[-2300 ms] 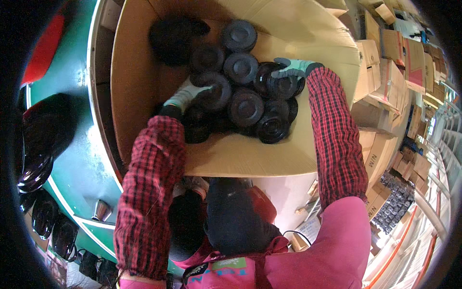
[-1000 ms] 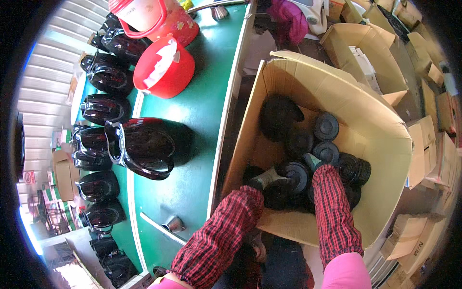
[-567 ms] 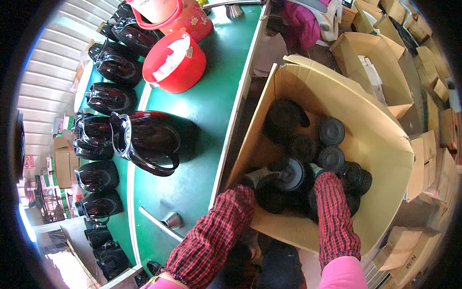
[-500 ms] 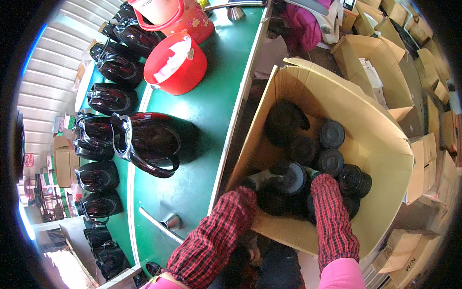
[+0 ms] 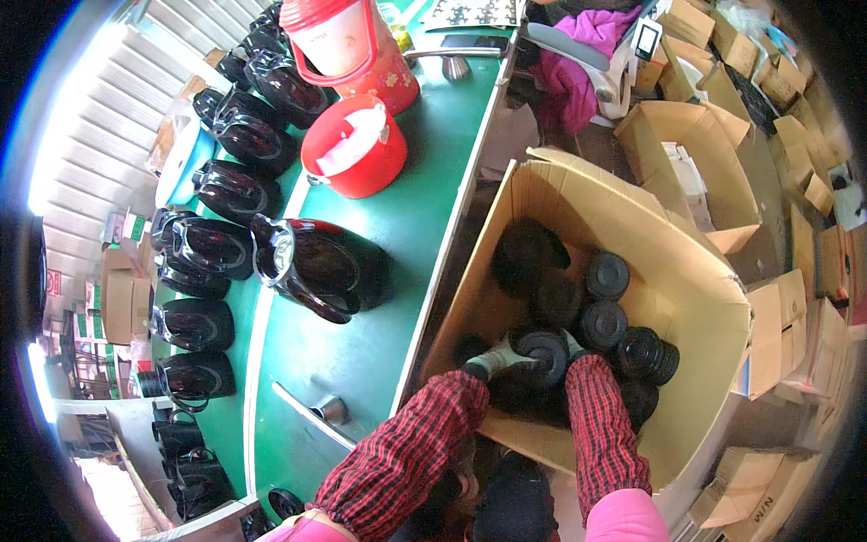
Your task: The person assembles black kettles at a workstation. They pick up kettle bodies and lids, insert a metal filter into the body, and screw the lid on. Completed kettles are placed on the green table, and lids are stored in a cardboard box.
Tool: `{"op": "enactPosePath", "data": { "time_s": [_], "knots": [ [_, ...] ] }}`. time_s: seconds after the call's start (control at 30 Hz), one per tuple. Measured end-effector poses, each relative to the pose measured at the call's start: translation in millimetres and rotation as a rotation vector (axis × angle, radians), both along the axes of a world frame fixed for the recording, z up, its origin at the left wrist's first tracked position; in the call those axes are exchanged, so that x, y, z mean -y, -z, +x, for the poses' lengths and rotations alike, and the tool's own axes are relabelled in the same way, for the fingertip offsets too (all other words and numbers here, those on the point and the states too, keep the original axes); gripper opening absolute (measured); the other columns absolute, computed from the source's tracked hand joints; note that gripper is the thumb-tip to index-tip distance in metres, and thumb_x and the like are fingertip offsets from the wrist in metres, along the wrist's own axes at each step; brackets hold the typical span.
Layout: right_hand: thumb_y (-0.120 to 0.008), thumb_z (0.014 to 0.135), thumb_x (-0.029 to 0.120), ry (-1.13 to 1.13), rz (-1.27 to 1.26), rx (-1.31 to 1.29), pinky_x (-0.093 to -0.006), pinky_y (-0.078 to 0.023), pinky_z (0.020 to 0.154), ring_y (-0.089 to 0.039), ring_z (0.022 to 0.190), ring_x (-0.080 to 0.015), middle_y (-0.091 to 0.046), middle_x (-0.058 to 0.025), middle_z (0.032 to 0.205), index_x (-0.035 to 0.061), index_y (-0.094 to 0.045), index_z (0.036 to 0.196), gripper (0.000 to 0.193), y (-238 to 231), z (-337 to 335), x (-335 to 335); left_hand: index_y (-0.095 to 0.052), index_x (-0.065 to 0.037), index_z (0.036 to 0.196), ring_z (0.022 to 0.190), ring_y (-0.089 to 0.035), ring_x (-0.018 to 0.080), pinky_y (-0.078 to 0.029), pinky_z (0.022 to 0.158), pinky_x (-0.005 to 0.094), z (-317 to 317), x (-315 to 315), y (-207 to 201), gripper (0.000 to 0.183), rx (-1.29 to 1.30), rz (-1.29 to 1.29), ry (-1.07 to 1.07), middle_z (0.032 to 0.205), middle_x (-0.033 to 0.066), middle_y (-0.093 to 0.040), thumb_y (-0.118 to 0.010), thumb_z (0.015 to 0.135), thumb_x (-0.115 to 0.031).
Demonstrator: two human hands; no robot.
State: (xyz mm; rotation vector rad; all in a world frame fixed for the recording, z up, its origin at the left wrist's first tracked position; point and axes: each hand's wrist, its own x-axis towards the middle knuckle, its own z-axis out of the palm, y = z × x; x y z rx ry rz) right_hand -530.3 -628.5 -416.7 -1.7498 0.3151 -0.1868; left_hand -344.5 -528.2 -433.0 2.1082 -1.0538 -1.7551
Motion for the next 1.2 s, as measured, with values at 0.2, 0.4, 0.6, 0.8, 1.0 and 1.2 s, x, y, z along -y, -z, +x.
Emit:
{"op": "enactPosePath", "data": {
  "time_s": [0.2, 0.4, 0.6, 0.8, 1.0, 1.2],
  "knots": [
    [-0.075, 0.077, 0.029, -0.06, -0.161, -0.274, -0.0395, -0.048, 0.106, -0.063, 0.119, -0.0292, -0.067, -0.0151, 0.127, 0.0045, -0.067, 0.124, 0.053, 9, 4, -9, -0.017, 0.004, 0.159, 0.148, -0.036, 0.0339, -0.033, 0.12, 0.0415, 16, 8, -40, 0.16, -0.078, 0.111, -0.05, 0.16, 0.0245, -0.035, -0.091, 0.039, -0.073],
    [-0.067, 0.084, 0.034, 0.17, -0.189, -0.429, -0.0393, -0.047, 0.108, -0.061, 0.122, -0.0276, -0.065, -0.0136, 0.131, 0.0052, -0.063, 0.129, 0.054, 0, -29, -21, -0.033, 0.0, 0.155, 0.14, -0.045, 0.0398, -0.04, 0.115, 0.0447, -5, 6, -142, 0.127, -0.089, -0.332, 0.043, 0.156, 0.026, -0.039, -0.092, 0.055, -0.052],
    [-0.06, 0.091, 0.039, 0.635, 0.095, -0.342, -0.039, -0.046, 0.11, -0.059, 0.125, -0.0261, -0.062, -0.012, 0.135, 0.0059, -0.059, 0.134, 0.055, -145, -58, -47, -0.027, -0.003, 0.158, 0.147, -0.028, 0.0497, -0.026, 0.121, 0.0532, -33, -66, -287, 0.129, -0.106, -0.99, -0.021, 0.16, 0.0312, -0.025, -0.092, 0.055, -0.044],
    [-0.053, 0.098, 0.045, 0.394, 0.544, -0.08, -0.0388, -0.044, 0.111, -0.057, 0.127, -0.0245, -0.06, -0.0105, 0.139, 0.0066, -0.055, 0.14, 0.057, -275, 46, -148, -0.032, 0.0, 0.155, 0.148, -0.027, 0.0469, -0.025, 0.121, 0.0527, 29, -219, -425, 0.123, -0.022, -1.23, -0.297, 0.159, 0.0293, -0.027, -0.093, 0.056, -0.037],
    [-0.045, 0.104, 0.05, 0.154, 1.349, -0.055, -0.0386, -0.043, 0.113, -0.055, 0.13, -0.0229, -0.058, -0.009, 0.143, 0.0073, -0.051, 0.145, 0.059, -260, 251, -287, -0.026, 0.002, 0.157, 0.142, -0.041, 0.0271, -0.033, 0.119, 0.0414, 127, -374, -465, 0.113, -0.065, -0.873, -1.017, 0.153, 0.0163, -0.042, -0.092, 0.069, -0.022],
    [-0.059, 0.104, 0.03, 0.524, 0.315, 0.013, -0.0413, -0.049, 0.098, -0.059, 0.114, -0.0241, -0.062, -0.0087, 0.126, 0.0059, -0.06, 0.13, 0.035, -230, 338, -335, -0.042, 0.0, 0.148, 0.127, -0.055, 0.0195, -0.043, 0.112, 0.0355, 222, -399, -413, 0.08, -0.013, -0.929, -1.124, 0.139, 0.0095, -0.057, -0.086, 0.083, -0.019]
  ]
}}
